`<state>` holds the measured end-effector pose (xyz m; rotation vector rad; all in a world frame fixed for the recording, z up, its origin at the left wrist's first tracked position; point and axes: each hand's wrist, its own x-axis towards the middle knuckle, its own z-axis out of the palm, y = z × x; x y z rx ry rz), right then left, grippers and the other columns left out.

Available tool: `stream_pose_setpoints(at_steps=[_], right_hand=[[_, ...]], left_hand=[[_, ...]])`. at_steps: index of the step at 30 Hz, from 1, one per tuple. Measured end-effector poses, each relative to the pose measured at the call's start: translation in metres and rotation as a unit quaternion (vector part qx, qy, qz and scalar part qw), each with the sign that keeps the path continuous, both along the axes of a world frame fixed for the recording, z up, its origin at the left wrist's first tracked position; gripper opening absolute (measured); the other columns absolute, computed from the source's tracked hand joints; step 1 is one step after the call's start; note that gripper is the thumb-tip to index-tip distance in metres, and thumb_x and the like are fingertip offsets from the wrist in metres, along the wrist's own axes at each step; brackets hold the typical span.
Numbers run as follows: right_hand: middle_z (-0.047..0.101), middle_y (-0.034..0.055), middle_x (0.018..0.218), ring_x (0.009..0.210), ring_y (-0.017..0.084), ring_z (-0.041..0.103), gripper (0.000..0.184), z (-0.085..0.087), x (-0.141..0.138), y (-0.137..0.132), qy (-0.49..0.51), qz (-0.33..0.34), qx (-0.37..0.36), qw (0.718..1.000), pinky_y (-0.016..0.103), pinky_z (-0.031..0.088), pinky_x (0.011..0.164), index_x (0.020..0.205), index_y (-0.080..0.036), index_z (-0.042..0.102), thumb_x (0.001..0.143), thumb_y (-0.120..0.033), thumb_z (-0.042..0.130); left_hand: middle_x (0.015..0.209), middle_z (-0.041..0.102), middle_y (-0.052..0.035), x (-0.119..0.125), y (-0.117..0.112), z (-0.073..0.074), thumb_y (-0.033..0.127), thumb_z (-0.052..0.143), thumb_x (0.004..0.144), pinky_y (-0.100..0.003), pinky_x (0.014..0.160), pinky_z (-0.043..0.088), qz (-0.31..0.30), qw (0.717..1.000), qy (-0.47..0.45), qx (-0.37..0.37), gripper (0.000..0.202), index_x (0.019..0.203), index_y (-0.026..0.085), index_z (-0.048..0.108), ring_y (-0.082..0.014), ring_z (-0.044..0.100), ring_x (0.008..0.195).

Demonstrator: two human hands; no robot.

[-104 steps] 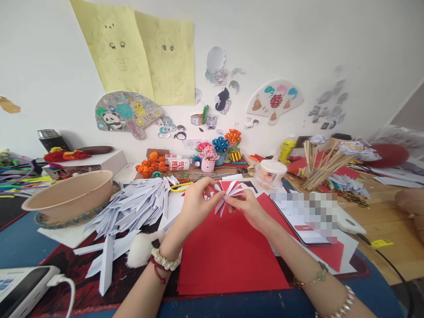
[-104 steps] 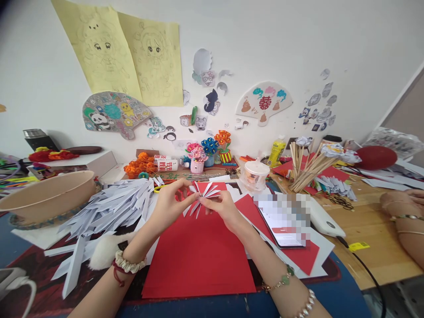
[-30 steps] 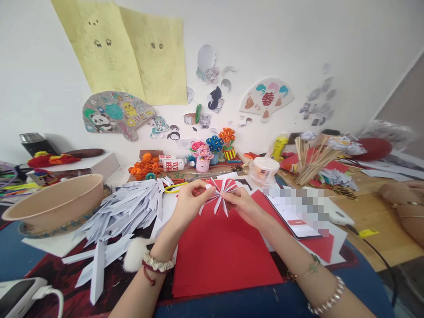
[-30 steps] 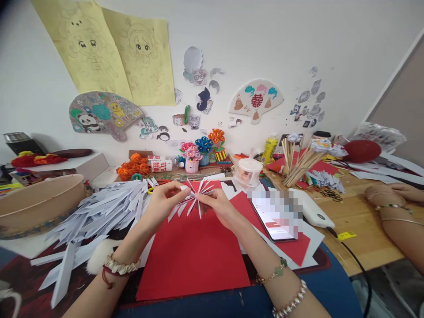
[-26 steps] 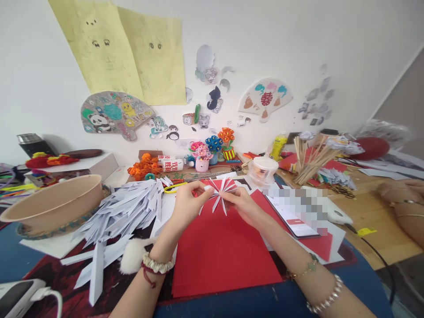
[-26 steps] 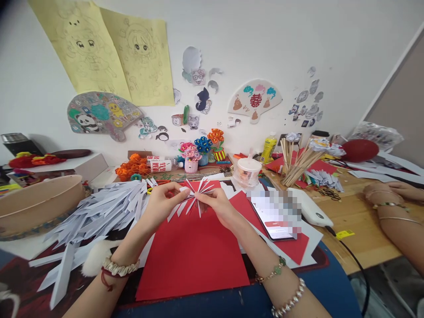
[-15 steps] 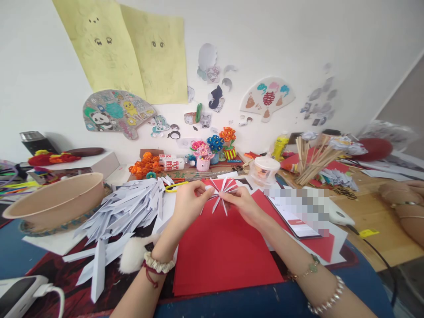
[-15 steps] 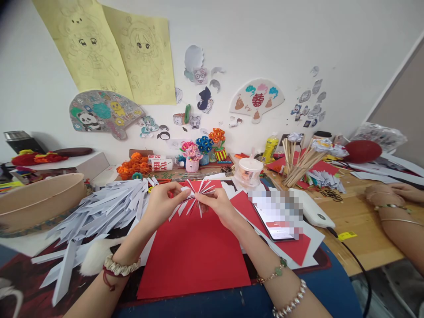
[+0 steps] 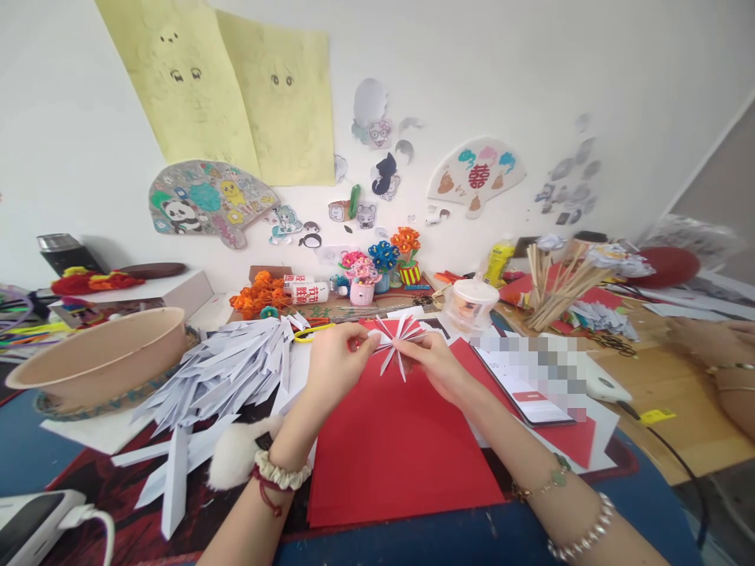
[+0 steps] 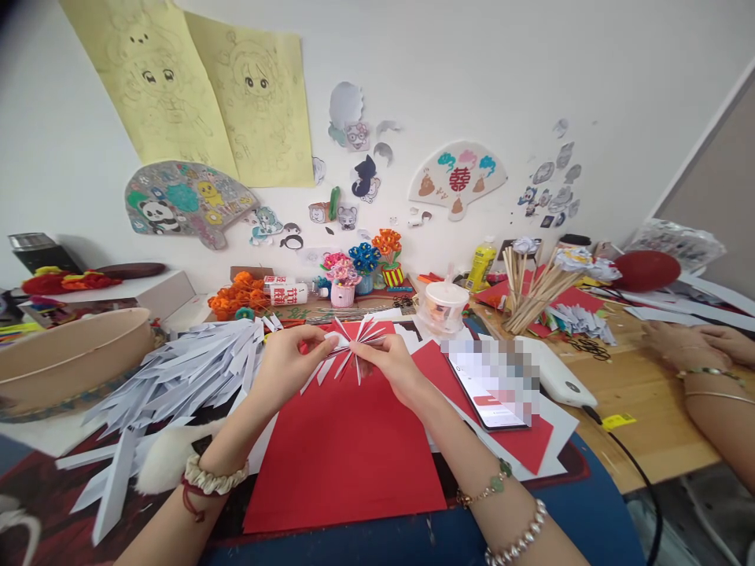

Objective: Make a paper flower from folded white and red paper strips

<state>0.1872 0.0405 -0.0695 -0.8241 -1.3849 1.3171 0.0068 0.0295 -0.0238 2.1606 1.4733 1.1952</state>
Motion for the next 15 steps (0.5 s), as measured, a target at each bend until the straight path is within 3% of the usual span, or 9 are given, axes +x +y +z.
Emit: stream_pose_setpoints(at_steps=[8, 15], right_hand=[[0.061, 0.0006, 0.051, 0.048, 0.012, 0.052, 0.040, -0.0020, -0.0022, -0.0006, 0.001, -0.007, -0.002, 1.000, 0.027, 0.037, 0.051, 0.054, -0.017, 0.065, 0.078, -0.047, 0.076], [0.060, 0.0003, 0.049, 0.048, 0.012, 0.051, 0.040, 0.0004, 0.0000, -0.0010, 0.021, 0.010, -0.027, 0.999, 0.027, 0.038, 0.053, 0.054, -0.017, 0.065, 0.077, -0.047, 0.077]], left_hand=[[0.063, 0.065, -0.0040, 0.0046, -0.0043, -0.0004, 0.030, 0.063, 0.084, -0.028, 0.061, 0.030, 0.036, 0.999, 0.019, 0.025, 0.024, 0.064, 0.018, 0.070, -0.0166, 0.053, 0.059], [0.067, 0.067, -0.0028, 0.0015, -0.0007, 0.0002, 0.033, 0.064, 0.081, -0.028, 0.063, 0.034, 0.007, 0.998, -0.063, -0.015, 0.021, 0.069, 0.018, 0.071, -0.0167, 0.053, 0.062]])
